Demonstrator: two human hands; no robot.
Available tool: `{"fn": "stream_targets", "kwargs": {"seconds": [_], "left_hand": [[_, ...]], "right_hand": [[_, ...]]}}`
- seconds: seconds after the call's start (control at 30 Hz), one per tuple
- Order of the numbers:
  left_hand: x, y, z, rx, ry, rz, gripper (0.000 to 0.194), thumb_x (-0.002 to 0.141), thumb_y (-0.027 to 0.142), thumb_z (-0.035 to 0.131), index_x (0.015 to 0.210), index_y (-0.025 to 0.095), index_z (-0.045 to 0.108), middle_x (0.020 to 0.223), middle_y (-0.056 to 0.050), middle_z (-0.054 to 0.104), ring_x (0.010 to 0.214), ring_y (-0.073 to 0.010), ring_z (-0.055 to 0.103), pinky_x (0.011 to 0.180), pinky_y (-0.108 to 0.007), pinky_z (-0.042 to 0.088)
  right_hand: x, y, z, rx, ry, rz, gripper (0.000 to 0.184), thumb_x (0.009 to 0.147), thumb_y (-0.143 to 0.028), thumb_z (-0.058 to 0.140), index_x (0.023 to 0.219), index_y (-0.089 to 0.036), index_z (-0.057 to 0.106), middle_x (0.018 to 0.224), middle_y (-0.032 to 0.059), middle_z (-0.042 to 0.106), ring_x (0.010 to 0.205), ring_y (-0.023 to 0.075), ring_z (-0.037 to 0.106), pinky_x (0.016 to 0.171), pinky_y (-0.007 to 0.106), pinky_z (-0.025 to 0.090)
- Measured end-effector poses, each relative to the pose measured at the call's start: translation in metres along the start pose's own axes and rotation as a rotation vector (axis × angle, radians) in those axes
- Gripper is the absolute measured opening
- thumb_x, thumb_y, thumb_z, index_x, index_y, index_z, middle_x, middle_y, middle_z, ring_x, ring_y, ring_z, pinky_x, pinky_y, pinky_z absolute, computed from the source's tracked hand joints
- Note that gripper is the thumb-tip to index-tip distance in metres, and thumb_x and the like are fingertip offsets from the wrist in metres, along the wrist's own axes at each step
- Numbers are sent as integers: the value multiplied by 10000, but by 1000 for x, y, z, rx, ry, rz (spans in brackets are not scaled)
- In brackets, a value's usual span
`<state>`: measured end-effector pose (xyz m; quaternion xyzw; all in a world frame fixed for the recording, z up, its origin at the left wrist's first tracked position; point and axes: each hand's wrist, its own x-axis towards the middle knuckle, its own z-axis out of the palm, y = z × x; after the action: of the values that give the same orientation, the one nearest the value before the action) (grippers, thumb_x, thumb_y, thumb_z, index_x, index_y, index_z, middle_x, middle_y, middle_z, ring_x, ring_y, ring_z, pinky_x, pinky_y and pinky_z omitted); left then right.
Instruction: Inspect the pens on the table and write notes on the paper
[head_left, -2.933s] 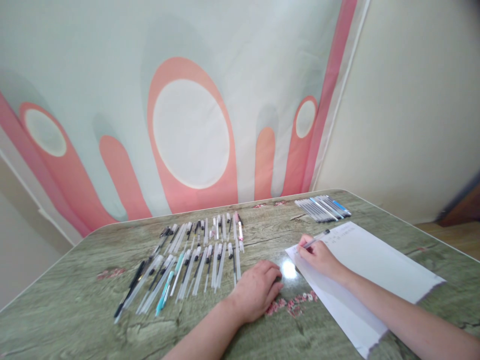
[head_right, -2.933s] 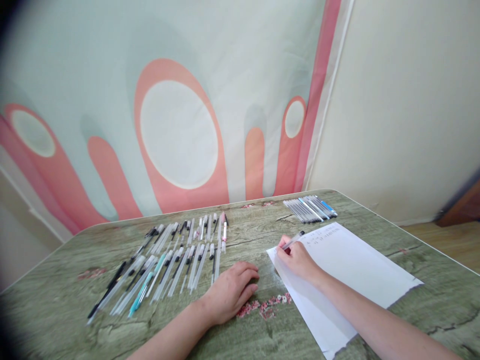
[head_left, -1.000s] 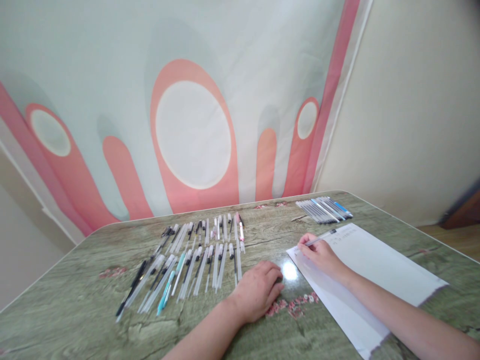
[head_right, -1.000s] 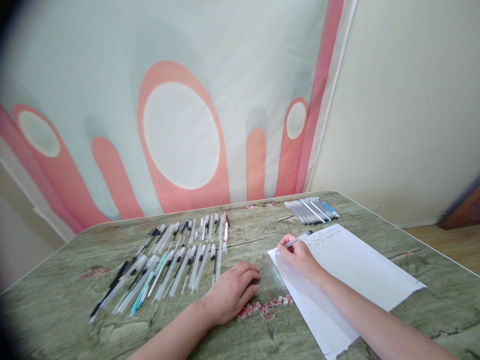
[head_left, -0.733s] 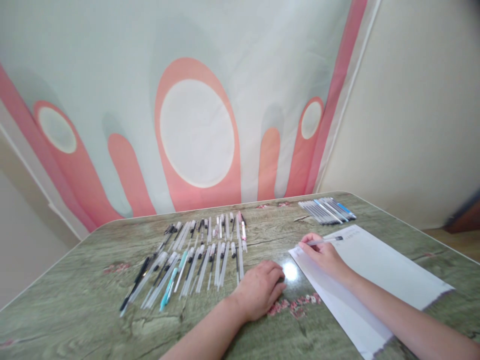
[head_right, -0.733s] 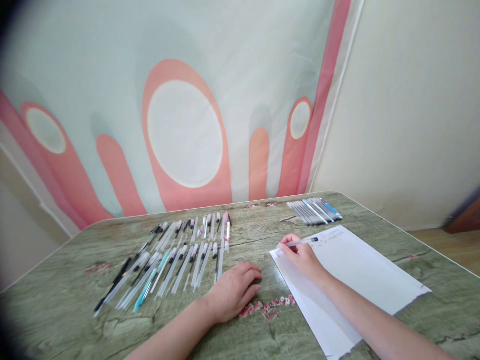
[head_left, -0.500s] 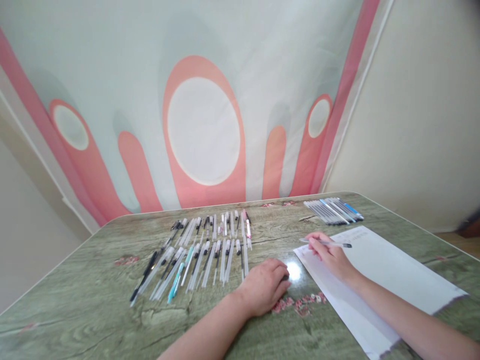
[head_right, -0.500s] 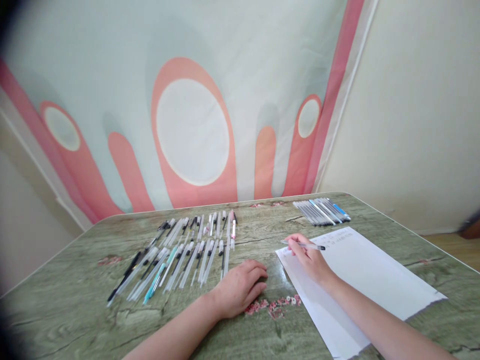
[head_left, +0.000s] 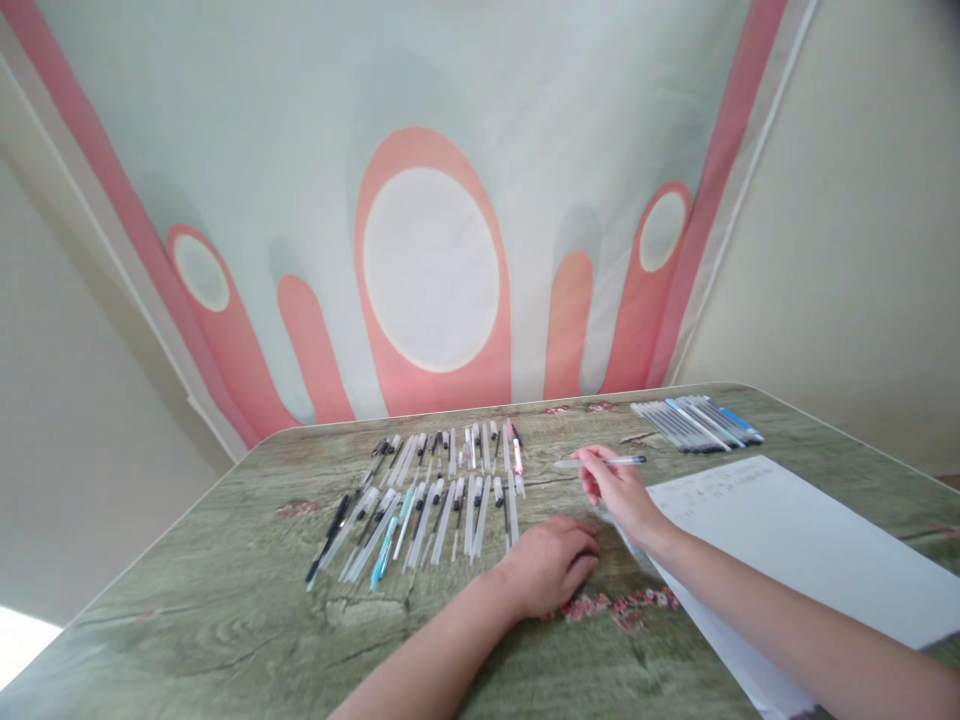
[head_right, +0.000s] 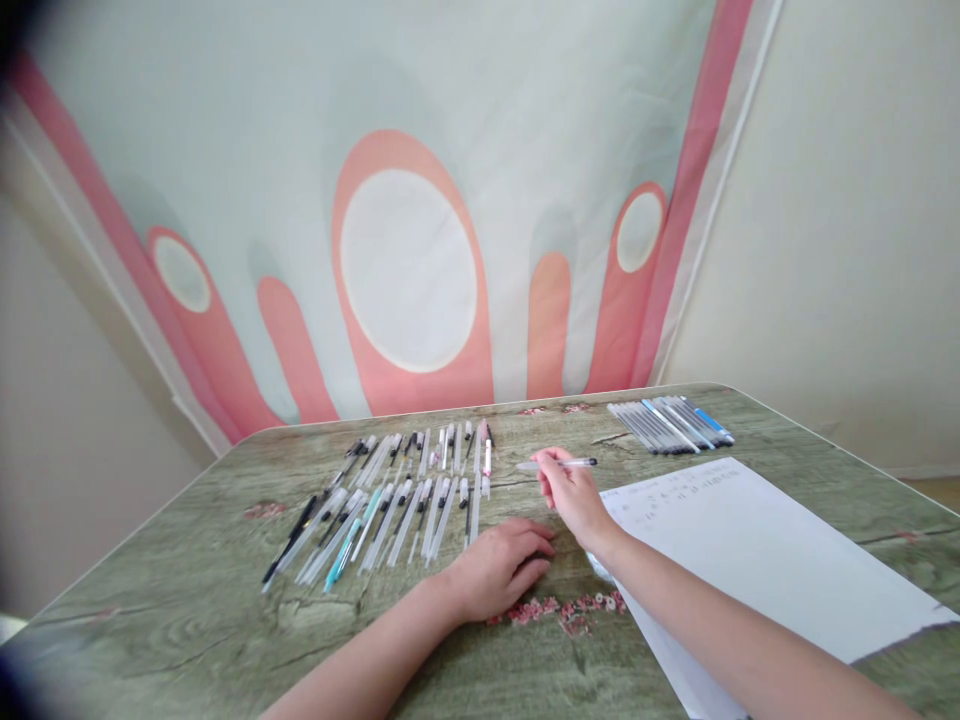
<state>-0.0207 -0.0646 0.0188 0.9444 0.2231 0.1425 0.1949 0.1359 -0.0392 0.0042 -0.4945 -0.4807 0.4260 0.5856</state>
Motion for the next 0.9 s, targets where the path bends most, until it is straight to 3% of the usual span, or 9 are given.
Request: {"fn": "stream_targets", "kwargs": {"seconds": [0.17,0.27,0.53,0.67,0.9], "left_hand": [[-1,-1,-10,14,-42,17,232,826,224,396,979,165,560,1005,-58,594,966,-148,521,882,-264,380],[1,-10,-18,58,-48,-31,250,829,222,379,992,175,563,984,-51,606,934,-147,539,859,-262,390],[28,-47,-21,305,19,-370,257,803,247,423,1021,221,556,1009,-53,610,937,-184,552,825,-308,414],[40,-48,-18,411,-10,-491,231,807,216,414,966,212,581,940,-89,632,888,-215,579,775,-345,437],[45,-44,-13,493,20,-542,216,811,147,384,883,150,587,859,-133,632,836,-227,593,748,-368,440]], "right_hand": [[0,23,31,156,144,0,298,756,-470,450,837,-195,528,585,-32,458,428,78,391,384,202,328],[3,34,28,118,165,-12,299,746,-476,453,829,-199,530,575,-31,470,424,88,404,394,216,341],[14,42,15,37,190,-4,300,769,-478,393,849,-213,507,624,9,495,477,134,445,409,252,379],[16,46,15,32,224,3,304,776,-480,378,868,-215,494,640,18,499,513,148,466,426,260,397],[15,43,15,1,229,-3,327,768,-513,381,875,-228,501,660,23,541,545,168,500,463,283,409]]}}
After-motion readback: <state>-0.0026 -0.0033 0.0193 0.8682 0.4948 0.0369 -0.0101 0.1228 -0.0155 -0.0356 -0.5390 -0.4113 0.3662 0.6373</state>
